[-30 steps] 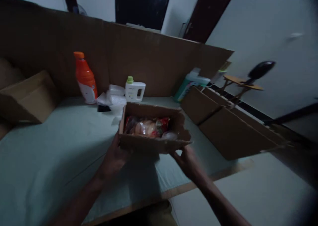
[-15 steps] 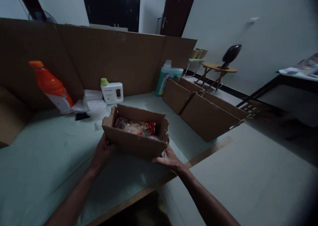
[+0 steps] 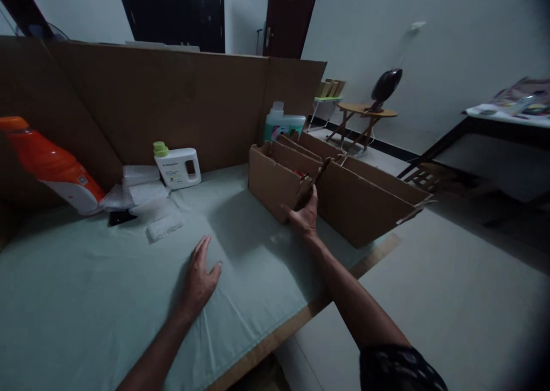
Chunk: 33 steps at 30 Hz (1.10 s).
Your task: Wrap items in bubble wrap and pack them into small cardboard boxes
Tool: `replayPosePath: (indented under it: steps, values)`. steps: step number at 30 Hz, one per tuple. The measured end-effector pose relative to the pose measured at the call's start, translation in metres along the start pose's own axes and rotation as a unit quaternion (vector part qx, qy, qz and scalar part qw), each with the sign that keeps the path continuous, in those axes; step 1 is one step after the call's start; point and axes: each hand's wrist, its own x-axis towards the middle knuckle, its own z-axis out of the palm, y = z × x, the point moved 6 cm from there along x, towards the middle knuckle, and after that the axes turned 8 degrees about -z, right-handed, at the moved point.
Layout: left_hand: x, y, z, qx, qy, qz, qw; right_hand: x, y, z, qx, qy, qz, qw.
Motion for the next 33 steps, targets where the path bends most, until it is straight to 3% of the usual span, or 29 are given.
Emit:
replayPosePath:
  steps: [5, 10, 13, 16, 20, 25, 29, 33]
  values:
    - [-0.004, 0.001, 0.000, 0.058, 0.012, 0.062, 0.996, 0.023, 0.022, 0.026, -0.070, 0.026, 0.029, 0.997]
    - [-0.006, 0.009, -0.002, 0.073, 0.020, 0.097, 0.992, -0.010, 0.017, 0.025, -0.061, 0.001, 0.063, 0.996]
    - [-0.007, 0.010, -0.002, 0.074, 0.018, 0.105, 0.992, -0.032, 0.003, 0.022, -0.035, -0.052, 0.079, 0.995]
    - [-0.007, 0.010, -0.002, 0.072, 0.018, 0.100, 0.992, -0.040, -0.013, 0.037, -0.005, -0.113, 0.067, 0.991]
    - [-0.006, 0.010, -0.002, 0.066, 0.021, 0.091, 0.993, -0.020, -0.025, 0.090, 0.053, -0.179, 0.047, 0.981]
    - [-0.007, 0.012, 0.000, 0.068, 0.027, 0.090, 0.993, 0.037, -0.015, 0.159, 0.169, -0.199, 0.097, 0.961]
    - [-0.007, 0.013, 0.001, 0.072, 0.030, 0.099, 0.992, 0.068, 0.001, 0.175, 0.168, -0.186, 0.127, 0.960]
    - [-0.008, 0.012, 0.001, 0.063, 0.031, 0.105, 0.992, 0.050, 0.000, 0.164, 0.157, -0.224, 0.144, 0.951]
